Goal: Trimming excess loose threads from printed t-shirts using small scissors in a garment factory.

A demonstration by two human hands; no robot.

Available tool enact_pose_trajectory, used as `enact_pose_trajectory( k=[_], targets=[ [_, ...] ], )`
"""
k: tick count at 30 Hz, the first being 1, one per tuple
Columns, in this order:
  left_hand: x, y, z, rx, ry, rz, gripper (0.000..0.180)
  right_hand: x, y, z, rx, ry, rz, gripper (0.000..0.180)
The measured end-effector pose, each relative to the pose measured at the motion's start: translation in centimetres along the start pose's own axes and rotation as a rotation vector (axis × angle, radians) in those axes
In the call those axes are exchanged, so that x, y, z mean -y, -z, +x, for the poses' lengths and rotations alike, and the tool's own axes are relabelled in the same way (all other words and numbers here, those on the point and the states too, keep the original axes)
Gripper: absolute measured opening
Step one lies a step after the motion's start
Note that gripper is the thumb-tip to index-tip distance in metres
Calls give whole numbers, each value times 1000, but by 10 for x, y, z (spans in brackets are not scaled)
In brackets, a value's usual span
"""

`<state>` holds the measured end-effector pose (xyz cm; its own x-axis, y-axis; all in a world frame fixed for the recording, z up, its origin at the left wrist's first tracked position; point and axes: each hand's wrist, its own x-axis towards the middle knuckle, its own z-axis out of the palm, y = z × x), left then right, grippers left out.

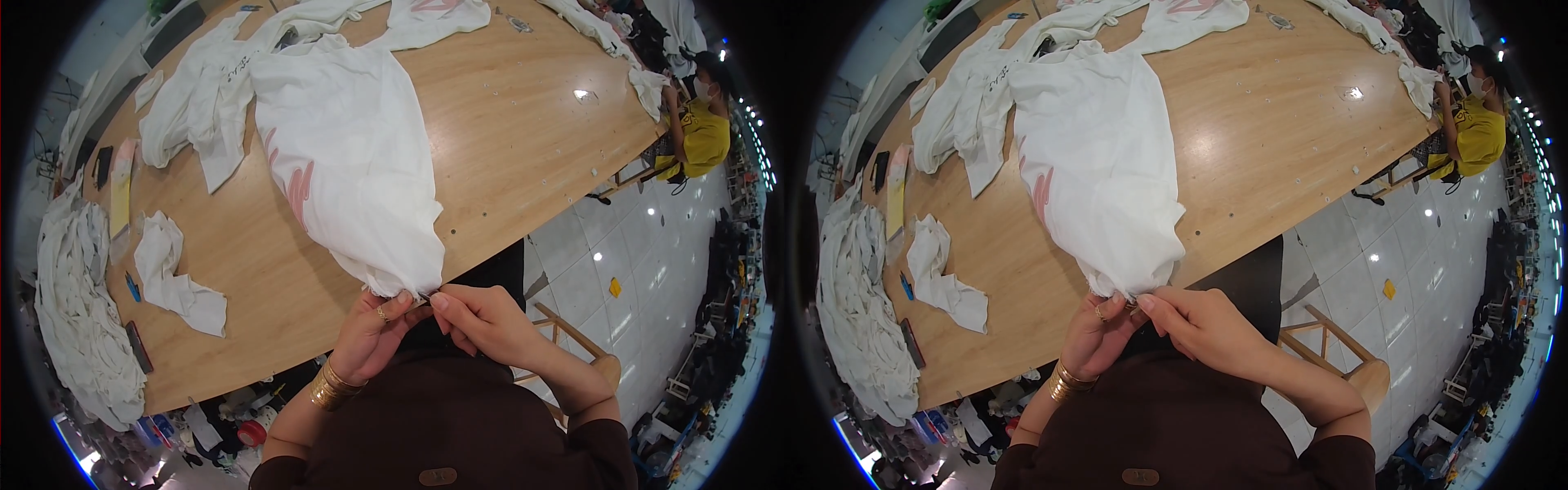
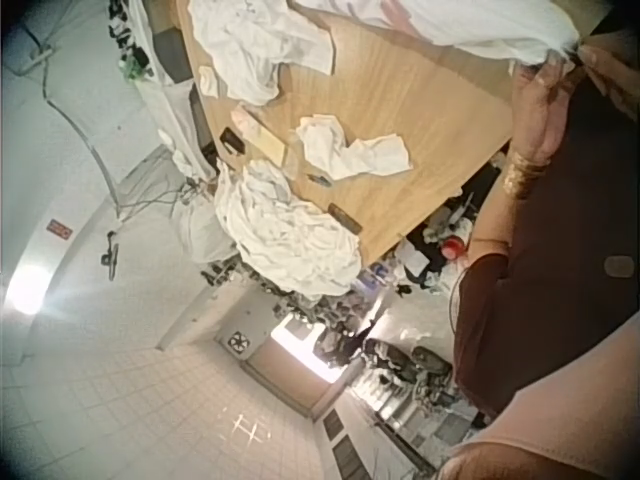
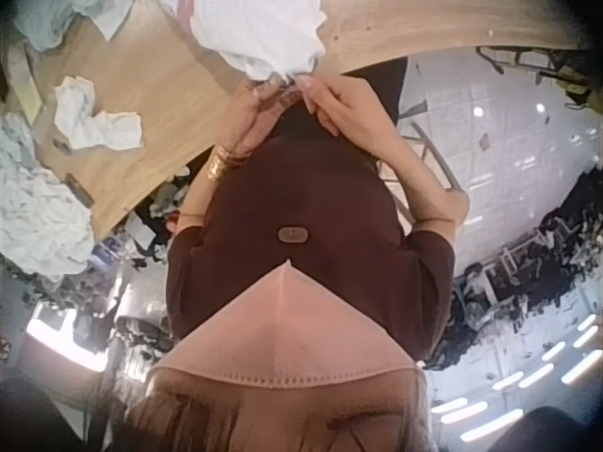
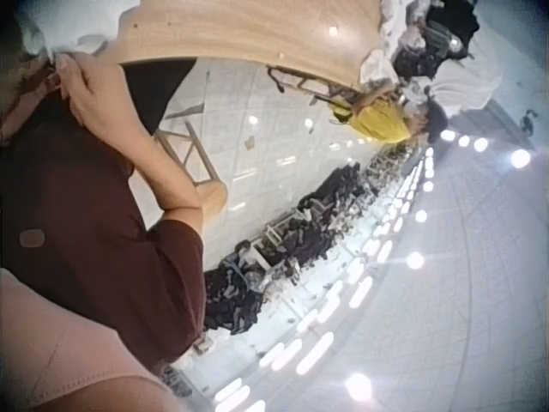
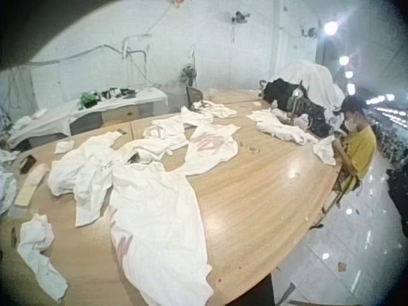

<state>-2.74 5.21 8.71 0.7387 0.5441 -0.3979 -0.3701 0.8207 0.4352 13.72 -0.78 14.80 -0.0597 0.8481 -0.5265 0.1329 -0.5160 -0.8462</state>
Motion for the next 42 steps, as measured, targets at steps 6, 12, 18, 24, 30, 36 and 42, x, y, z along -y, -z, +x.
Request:
enact_pose_trajectory(
  k=[6,12,18,24,30,36,42],
  targets=[
    [0,1,0,-7,-9,12,28,6,4,-1,34,-52,-63,38],
    [0,3,0,-5,-1,24,27,11,6,0,22,-22,-134,39],
    [-1,2,0,-3,-1,26,26,6,2,2,-3,-25,-66,39],
    [-2,0,1,-1,21,1,27,5,2,2,-8,1,-74,38],
    [-1,-4,-1,-81,-136,180,26,6,2,3,-18,10,-112,38],
    [-6,0,-2,-96,-63,212,29,-1,4,3,69,-103,172,38],
    [-7,-6,-2,-100,-33,110,25,-2,-3,0,-173,261,-337,30]
  ],
)
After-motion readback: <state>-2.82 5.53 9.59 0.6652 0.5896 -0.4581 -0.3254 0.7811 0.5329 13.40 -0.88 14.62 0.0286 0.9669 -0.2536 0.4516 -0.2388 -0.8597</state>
